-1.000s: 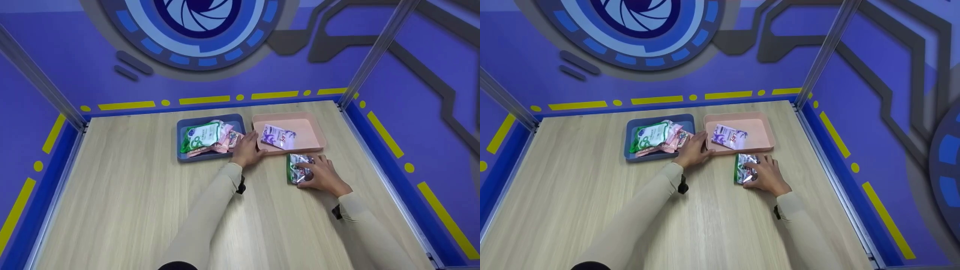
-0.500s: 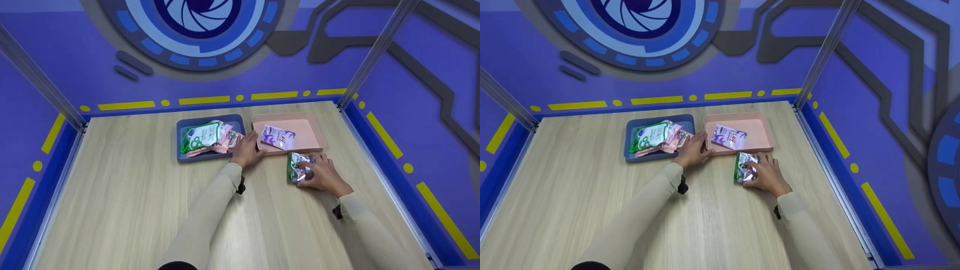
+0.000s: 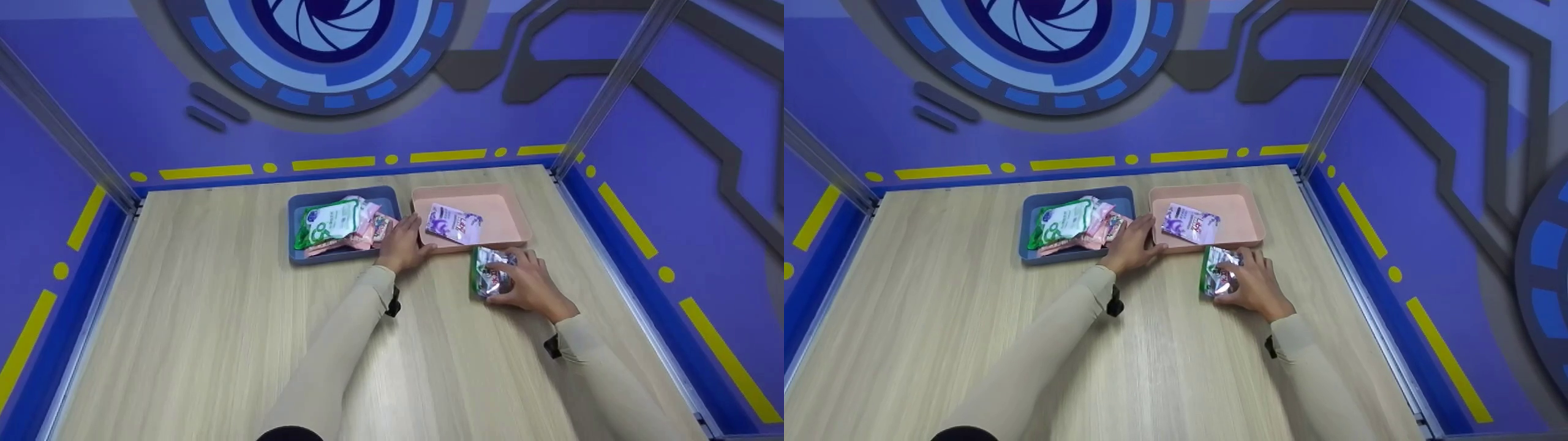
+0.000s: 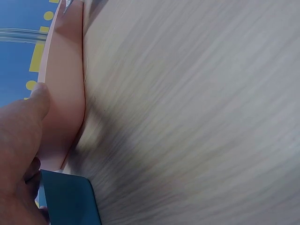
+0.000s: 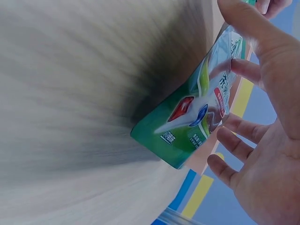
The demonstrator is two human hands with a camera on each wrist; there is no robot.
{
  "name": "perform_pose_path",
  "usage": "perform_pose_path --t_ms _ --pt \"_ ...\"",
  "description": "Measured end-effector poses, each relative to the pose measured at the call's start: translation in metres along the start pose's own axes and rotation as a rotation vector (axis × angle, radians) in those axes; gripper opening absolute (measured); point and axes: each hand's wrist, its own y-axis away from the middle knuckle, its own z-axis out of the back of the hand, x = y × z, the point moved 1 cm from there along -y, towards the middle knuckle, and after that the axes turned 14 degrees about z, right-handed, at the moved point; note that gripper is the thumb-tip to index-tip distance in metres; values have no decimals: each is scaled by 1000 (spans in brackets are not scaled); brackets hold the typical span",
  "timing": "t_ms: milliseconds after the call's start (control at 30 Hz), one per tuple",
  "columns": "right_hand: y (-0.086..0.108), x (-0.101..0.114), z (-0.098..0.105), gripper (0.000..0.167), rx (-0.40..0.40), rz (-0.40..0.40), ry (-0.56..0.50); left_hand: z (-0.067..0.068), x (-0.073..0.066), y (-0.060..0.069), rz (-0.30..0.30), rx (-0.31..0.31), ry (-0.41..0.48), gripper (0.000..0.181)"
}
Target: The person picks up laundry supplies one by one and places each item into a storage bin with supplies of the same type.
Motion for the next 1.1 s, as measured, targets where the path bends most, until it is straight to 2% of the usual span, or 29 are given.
perform_pose_path --t_ms 467,733,1100 --pt "1 2 4 72 -59 16 -14 1 0 0 -4 -5 -17 80" --pt "1 3 7 72 -42 -4 -20 0 1 0 -3 -5 -42 79" --pt "2 3 10 72 -58 -23 -45 0 1 1 -2 -7 3 80"
